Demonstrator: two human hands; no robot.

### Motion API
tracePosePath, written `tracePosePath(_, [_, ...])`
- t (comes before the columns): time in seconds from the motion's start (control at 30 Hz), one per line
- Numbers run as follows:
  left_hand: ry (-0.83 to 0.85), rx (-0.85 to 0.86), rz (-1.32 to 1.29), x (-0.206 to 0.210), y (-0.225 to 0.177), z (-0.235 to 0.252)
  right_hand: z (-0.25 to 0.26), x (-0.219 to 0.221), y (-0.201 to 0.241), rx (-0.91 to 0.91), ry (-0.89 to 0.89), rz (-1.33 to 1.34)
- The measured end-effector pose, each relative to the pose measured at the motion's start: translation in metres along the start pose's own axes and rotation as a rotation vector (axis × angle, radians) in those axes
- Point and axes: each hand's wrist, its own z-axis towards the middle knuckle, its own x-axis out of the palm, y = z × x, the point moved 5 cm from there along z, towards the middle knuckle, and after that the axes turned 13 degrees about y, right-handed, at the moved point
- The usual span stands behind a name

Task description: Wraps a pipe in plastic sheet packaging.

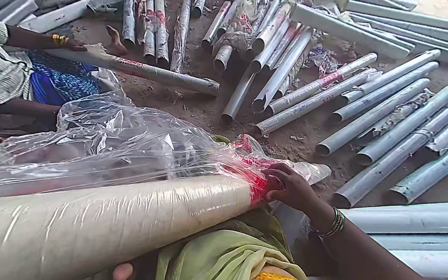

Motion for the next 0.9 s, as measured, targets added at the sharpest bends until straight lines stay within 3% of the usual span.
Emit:
tracePosePath(0.1, [0.006,-0.01,-0.188,-0.004,0.018,0.007,0.003,-0.003,0.005,0.011,-0.037,0.068])
tracePosePath(0.17, [-0.116,0.017,-0.319,0.002,0.011,0.021,0.008,-0.006,0.009,0.059,-0.064,0.116])
tracePosePath(0.3, [-0.292,0.107,-0.302,0.003,-0.006,0.036,0.012,-0.02,0.026,0.096,-0.13,0.115])
tracePosePath(0.37, [-0.306,0.186,-0.271,-0.006,-0.024,0.036,0.01,-0.025,0.041,0.034,-0.187,0.14])
tracePosePath(0.47, [-0.239,0.45,-0.095,-0.033,-0.063,0.035,0.011,-0.032,0.082,-0.143,-0.249,0.116])
tracePosePath(0.57, [-0.547,0.628,0.077,-0.089,-0.091,0.022,0.021,-0.038,0.127,-0.306,-0.249,0.184])
tracePosePath(0.6, [-0.623,0.628,0.063,-0.101,-0.098,0.015,0.026,-0.041,0.14,-0.353,-0.245,0.238])
tracePosePath(0.67, [-0.695,0.489,0.031,-0.079,-0.11,0.013,0.037,-0.046,0.165,-0.428,-0.236,0.308])
tracePosePath(0.73, [-0.558,0.451,0.054,-0.037,-0.097,0.012,0.048,-0.047,0.194,-0.474,-0.184,0.331])
tracePosePath(0.8, [-0.46,0.442,-0.055,-0.025,-0.07,0.008,0.057,-0.041,0.222,-0.532,-0.097,0.288])
tracePosePath(0.9, [-0.695,0.334,-0.277,-0.028,-0.069,0.009,0.061,-0.026,0.258,-0.675,-0.033,0.136])
